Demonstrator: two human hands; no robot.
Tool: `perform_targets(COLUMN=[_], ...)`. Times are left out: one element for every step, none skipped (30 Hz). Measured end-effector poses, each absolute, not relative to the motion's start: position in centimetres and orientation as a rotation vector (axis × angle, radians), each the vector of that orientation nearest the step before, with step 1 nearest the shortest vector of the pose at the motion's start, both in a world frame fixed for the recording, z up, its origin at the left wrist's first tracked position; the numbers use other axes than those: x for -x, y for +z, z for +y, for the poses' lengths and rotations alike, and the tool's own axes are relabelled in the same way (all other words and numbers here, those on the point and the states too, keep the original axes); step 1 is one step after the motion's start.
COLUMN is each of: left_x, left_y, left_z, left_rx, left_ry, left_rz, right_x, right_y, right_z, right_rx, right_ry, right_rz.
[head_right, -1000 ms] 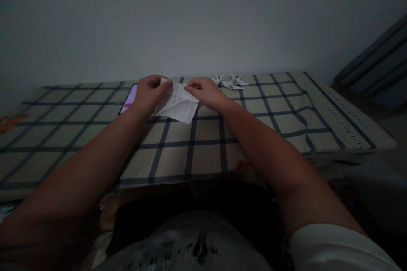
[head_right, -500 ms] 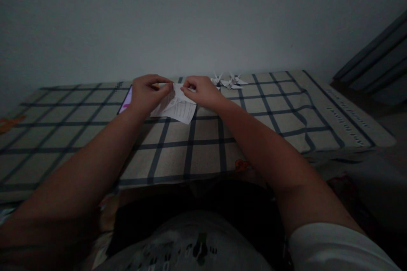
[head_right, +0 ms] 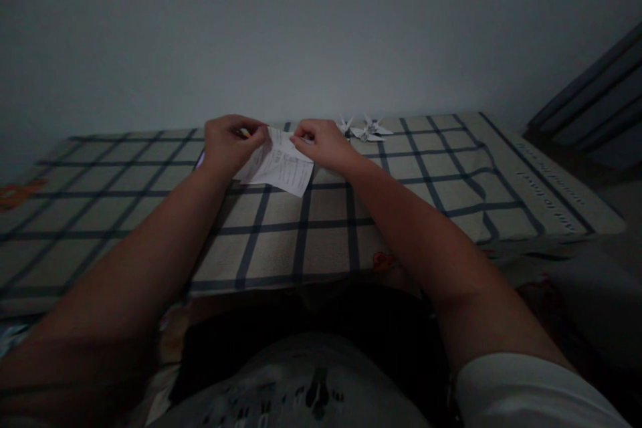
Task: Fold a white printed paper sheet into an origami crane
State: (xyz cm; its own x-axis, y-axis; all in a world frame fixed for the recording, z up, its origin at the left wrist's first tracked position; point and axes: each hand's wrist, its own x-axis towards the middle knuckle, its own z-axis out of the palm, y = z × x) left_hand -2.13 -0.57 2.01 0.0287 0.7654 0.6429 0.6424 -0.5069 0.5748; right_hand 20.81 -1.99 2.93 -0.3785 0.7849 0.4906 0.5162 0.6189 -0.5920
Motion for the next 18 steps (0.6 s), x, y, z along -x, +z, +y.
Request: perform_targets(left_x=[2.4,2.6,2.9,3.2,3.5,3.8,3.9,3.9,3.8,3.6,3.3,2.9,2.5,2.1,1.8,1.6,1.4,1.3], left_y=[2.0,2.0,2.0,2.0,2.0,1.9,1.9,1.8,1.7,1.6,1.5,1.3,1.2,1.0,1.0,0.9,0.9,1.0], left_z=[-0.4,-0.1,0.1,0.5,0.8,1.2,1.5,1.8,2.0,2.1,2.1,2.0,1.7,1.4,1.0,0.6,0.2,-0.1], left_rx=[-2.156,-2.143,-2.118,-2.077,-2.011,-1.939,-1.854,-1.773,-1.709,-1.659,-1.619,-1.598,-1.575,-1.546,-1.544,-1.536,-1.526,-1.526], left_ry=[1.503,1.522,1.547,1.577,1.626,1.662,1.691,1.696,1.685,1.664,1.635,1.582,1.514,1.435,1.320,1.240,1.191,1.189], left_rz=[1.481,1.478,1.479,1.487,1.510,1.530,1.546,1.539,1.513,1.475,1.430,1.369,1.299,1.238,1.157,1.092,1.059,1.047], right_x=[-20.8,-20.9,-21.0,-21.1,-21.3,-21.4,-21.6,-21.7,-21.8,-21.9,-21.9,-21.9,-21.8,-21.8,-21.7,-21.7,-21.7,-21.8], right_y=[2.9,2.9,2.9,2.9,2.9,2.9,2.9,2.9,2.9,2.9,2.8,2.7,2.6,2.5,2.3,2.0,1.7,1.3], right_z=[-2.0,-2.0,-2.0,-1.9,-1.8,-1.6,-1.5,-1.3,-1.2,-1.1,-1.0,-1.0,-0.9,-0.9,-0.7,-0.4,-0.1,0.4], right_rx=[1.023,1.030,1.038,1.043,1.047,1.050,1.053,1.059,1.067,1.075,1.081,1.085,1.086,1.082,1.071,1.057,1.036,1.015], right_ry=[0.444,0.448,0.451,0.450,0.447,0.445,0.449,0.466,0.491,0.523,0.560,0.599,0.635,0.665,0.687,0.696,0.693,0.676], right_rz=[-2.059,-2.051,-2.037,-2.019,-1.995,-1.969,-1.939,-1.911,-1.882,-1.855,-1.830,-1.807,-1.787,-1.773,-1.763,-1.755,-1.752,-1.744])
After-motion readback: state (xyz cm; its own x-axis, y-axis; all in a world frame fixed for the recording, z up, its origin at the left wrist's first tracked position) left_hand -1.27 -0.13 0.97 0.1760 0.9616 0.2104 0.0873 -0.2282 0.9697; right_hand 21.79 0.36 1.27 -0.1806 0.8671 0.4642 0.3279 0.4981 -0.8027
